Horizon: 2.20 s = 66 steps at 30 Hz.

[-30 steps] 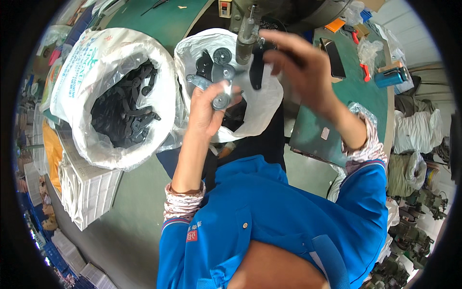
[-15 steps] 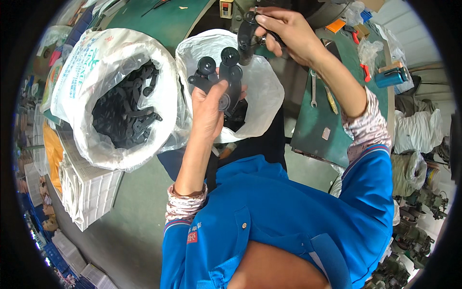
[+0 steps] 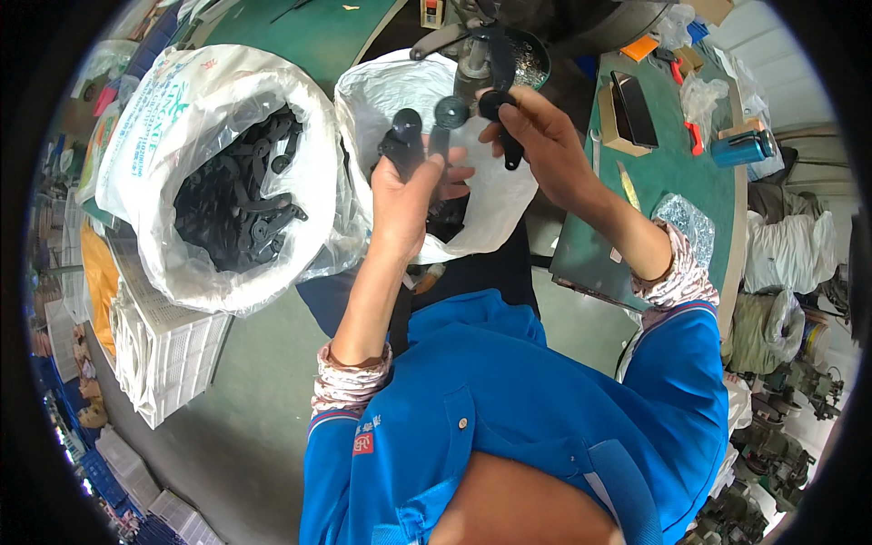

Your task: The person repeatedly picks black plastic parts from a white sack, attaches a small metal component to each part by hand, and places the assembled units into a second sack. The process continues in a repetitive cycle throughout the clip.

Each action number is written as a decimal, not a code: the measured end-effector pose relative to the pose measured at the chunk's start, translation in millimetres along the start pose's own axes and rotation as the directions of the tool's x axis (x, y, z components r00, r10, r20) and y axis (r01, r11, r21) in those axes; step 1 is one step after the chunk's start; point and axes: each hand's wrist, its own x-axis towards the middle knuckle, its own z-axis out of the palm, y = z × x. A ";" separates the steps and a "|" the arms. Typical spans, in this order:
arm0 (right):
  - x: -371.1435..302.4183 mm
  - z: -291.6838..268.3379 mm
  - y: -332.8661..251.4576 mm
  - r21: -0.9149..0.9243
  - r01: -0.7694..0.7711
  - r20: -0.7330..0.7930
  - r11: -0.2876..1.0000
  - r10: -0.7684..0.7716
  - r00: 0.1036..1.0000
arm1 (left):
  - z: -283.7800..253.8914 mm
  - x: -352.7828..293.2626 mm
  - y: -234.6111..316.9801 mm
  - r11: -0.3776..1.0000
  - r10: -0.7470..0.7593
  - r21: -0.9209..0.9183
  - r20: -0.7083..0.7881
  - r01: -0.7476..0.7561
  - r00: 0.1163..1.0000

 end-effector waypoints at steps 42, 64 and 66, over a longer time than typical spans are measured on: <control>-17.1 6.8 -33.4 -0.159 0.584 0.057 0.796 -0.583 0.810 | -17.5 8.4 -9.1 0.792 -0.091 -0.555 0.303 0.253 0.949; 67.9 -20.1 -91.5 0.000 0.070 -0.102 0.998 -0.070 0.992 | 13.4 -9.6 -9.5 0.955 -0.105 -0.256 0.175 0.148 0.979; 83.9 -29.4 -94.0 0.054 -0.106 0.028 0.993 0.105 0.994 | 17.3 -9.8 -9.2 0.951 -0.090 -0.273 0.209 0.146 0.974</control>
